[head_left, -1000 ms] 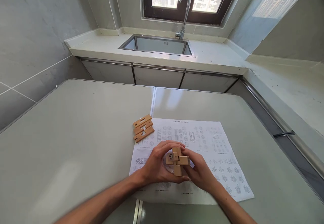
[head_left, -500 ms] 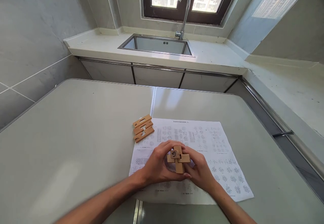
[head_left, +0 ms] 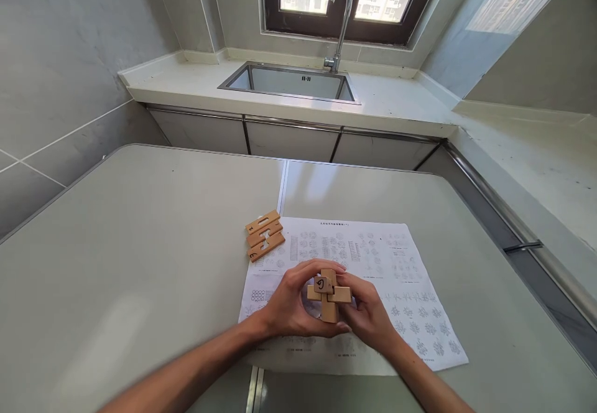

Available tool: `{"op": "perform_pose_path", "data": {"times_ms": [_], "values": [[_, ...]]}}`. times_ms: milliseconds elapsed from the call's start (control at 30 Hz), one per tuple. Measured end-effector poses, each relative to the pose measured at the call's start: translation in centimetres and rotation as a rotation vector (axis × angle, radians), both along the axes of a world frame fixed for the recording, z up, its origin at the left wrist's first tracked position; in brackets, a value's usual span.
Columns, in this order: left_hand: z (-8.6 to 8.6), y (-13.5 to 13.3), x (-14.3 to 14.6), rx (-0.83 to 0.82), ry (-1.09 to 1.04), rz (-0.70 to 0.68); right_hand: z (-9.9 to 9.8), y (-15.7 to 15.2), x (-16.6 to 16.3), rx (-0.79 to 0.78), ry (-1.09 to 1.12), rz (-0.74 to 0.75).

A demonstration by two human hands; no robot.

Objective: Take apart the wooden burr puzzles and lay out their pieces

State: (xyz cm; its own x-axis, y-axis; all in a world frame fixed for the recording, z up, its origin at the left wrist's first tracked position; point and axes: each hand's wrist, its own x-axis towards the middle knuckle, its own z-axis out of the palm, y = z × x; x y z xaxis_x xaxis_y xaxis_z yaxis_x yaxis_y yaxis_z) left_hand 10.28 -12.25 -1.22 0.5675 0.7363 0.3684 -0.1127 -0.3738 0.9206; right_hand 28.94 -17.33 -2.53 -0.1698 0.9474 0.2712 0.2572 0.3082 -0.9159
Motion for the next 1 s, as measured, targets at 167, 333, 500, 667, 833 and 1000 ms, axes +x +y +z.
{"op": "perform_pose_path", "data": {"times_ms": [167, 333, 500, 667, 833, 1000], "values": [[-0.1, -0.1, 0.0, -0.043, -0.006, -0.009, 0.0, -0.4, -0.7, 0.037, 0.001, -0.081], [-0.1, -0.1, 0.0, -0.054, -0.025, -0.011, 0.1, -0.6, -1.1, 0.055, 0.024, -0.128], [0.3, 0.0, 0.0, -0.104, -0.047, -0.026, 0.1, -0.3, -0.9, 0.01, 0.033, -0.097], [0.4, 0.0, -0.1, -0.173, 0.002, -0.032, -0.2, -0.1, -0.5, -0.073, 0.028, -0.066], [0.3, 0.0, -0.1, -0.208, 0.021, -0.03, -0.7, -0.2, -0.1, -0.219, 0.11, -0.003], [0.0, 0.2, 0.0, -0.119, 0.009, 0.009, -0.5, 0.4, 0.4, -0.4, 0.358, 0.083]]}}
